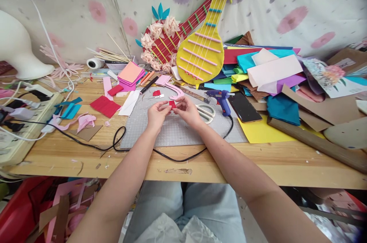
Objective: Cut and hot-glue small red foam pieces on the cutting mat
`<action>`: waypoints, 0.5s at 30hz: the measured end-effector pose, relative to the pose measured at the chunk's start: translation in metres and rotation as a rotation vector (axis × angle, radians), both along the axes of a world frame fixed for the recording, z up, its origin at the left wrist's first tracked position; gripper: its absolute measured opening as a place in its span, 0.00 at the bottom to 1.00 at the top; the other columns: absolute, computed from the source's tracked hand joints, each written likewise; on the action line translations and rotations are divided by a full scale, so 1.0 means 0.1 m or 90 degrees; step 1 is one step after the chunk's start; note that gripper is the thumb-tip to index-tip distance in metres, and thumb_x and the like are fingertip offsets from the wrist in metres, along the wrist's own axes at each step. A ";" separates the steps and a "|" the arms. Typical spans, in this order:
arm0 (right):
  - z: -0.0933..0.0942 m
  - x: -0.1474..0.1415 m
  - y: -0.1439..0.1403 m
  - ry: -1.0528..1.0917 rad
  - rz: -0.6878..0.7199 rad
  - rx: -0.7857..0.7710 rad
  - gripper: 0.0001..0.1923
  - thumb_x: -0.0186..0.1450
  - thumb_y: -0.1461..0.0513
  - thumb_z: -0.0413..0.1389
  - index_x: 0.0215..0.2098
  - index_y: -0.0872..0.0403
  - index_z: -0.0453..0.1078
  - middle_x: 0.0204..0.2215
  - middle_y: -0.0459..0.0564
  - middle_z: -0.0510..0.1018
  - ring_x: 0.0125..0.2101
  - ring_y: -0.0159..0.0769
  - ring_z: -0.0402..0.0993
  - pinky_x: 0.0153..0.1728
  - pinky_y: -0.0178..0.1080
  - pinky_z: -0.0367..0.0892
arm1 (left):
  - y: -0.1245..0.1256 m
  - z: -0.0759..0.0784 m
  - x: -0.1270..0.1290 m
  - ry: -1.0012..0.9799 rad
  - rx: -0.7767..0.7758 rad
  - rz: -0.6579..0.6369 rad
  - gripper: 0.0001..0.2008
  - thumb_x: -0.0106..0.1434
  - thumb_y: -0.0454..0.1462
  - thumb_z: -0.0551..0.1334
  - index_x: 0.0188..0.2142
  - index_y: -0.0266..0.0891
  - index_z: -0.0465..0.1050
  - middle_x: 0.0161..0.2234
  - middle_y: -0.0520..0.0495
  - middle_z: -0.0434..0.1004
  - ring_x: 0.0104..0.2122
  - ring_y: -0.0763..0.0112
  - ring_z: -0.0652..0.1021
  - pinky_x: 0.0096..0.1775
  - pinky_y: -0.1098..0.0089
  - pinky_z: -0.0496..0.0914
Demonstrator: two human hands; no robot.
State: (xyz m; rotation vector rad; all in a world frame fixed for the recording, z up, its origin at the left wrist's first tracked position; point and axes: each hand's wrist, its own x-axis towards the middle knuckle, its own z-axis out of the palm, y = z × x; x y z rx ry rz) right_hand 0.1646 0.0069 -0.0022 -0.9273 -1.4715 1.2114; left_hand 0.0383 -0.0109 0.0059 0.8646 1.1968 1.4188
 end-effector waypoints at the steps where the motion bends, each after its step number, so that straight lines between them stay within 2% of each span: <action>1: 0.00 0.00 0.00 -0.002 -0.002 0.002 0.18 0.50 0.59 0.59 0.35 0.51 0.57 0.22 0.39 0.70 0.23 0.28 0.68 0.29 0.36 0.64 | 0.00 0.00 0.00 0.002 0.003 0.006 0.18 0.42 0.35 0.68 0.34 0.35 0.69 0.24 0.50 0.76 0.25 0.74 0.76 0.35 0.68 0.71; 5: 0.00 0.00 0.00 -0.002 -0.001 -0.002 0.19 0.49 0.58 0.59 0.35 0.51 0.56 0.20 0.38 0.70 0.21 0.28 0.68 0.26 0.35 0.63 | 0.01 0.00 0.00 -0.019 -0.002 0.038 0.21 0.40 0.33 0.69 0.32 0.37 0.61 0.22 0.53 0.75 0.23 0.74 0.76 0.35 0.67 0.71; 8: 0.00 0.00 0.00 0.004 0.003 -0.014 0.20 0.49 0.58 0.60 0.35 0.51 0.56 0.20 0.38 0.70 0.21 0.27 0.68 0.26 0.35 0.63 | 0.02 0.01 0.00 -0.051 -0.014 0.032 0.23 0.39 0.32 0.69 0.31 0.39 0.56 0.21 0.53 0.75 0.23 0.74 0.76 0.35 0.67 0.71; 15: 0.01 0.00 -0.01 0.011 0.002 -0.036 0.20 0.47 0.58 0.60 0.34 0.51 0.56 0.19 0.37 0.70 0.20 0.28 0.68 0.25 0.35 0.64 | 0.00 0.03 0.00 -0.074 -0.040 0.024 0.25 0.39 0.32 0.70 0.31 0.40 0.54 0.21 0.55 0.74 0.23 0.73 0.77 0.36 0.66 0.71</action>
